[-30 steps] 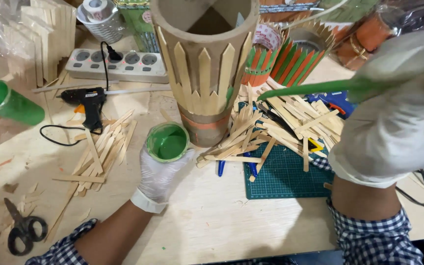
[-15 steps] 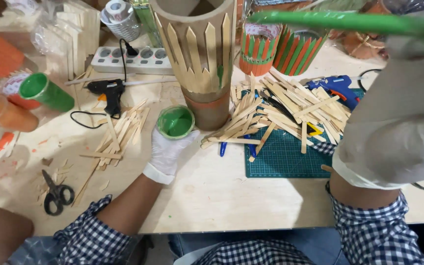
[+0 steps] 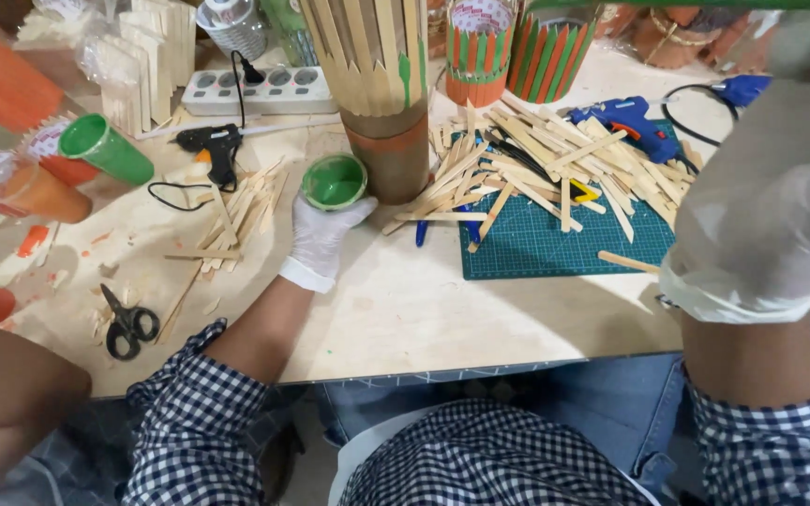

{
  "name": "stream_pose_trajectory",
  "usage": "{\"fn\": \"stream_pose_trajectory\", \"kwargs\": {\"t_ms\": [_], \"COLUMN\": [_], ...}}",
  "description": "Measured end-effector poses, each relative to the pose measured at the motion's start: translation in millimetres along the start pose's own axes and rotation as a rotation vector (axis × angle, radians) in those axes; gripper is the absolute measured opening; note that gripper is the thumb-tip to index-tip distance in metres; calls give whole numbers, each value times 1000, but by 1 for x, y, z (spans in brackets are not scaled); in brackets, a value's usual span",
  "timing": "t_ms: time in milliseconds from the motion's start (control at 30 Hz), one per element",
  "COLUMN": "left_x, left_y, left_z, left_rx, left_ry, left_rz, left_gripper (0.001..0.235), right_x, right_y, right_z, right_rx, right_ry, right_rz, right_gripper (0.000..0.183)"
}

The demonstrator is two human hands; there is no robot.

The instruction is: Painting green decorative patterns onto a cylindrical craft object using a small brush

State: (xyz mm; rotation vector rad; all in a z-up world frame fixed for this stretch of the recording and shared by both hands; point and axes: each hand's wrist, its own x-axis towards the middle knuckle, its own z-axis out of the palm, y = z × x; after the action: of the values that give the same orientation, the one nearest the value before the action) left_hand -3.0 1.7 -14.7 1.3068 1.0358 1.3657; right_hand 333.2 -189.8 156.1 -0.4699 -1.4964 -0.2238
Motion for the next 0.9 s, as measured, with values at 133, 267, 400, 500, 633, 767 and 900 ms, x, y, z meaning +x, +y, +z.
{"fn": "stream_pose_trajectory", "kwargs": {"t_ms": [133, 267, 400, 500, 633, 767, 900], "left_x": [-6, -3, 1, -1, -2, 4, 1], "left_y": [8, 10, 3, 13, 9, 2, -3], "left_z": [1, 2, 2, 5, 5, 6, 4], "left_rx": [17, -39, 47, -24, 13, -137, -118], "left_ry": [-12, -28, 15, 1, 18, 35, 20], "left_rz": [34, 24, 10, -42, -32, -165, -98], "left_gripper": [63, 58, 64, 64, 57, 62, 62], "right_x": [29, 32, 35, 65, 49, 37, 23], "right_y": [-31, -25, -6, -12, 22, 54, 77], "right_z": [59, 83, 90, 106, 93, 82, 73], "right_rx": [90, 112, 159, 139, 106, 15, -110], "right_ry": [398, 241, 319, 297, 187, 152, 131], "right_rz": [645, 403, 378, 392, 366, 346, 336], "right_gripper": [30, 16, 16, 40, 38, 48, 63]}}
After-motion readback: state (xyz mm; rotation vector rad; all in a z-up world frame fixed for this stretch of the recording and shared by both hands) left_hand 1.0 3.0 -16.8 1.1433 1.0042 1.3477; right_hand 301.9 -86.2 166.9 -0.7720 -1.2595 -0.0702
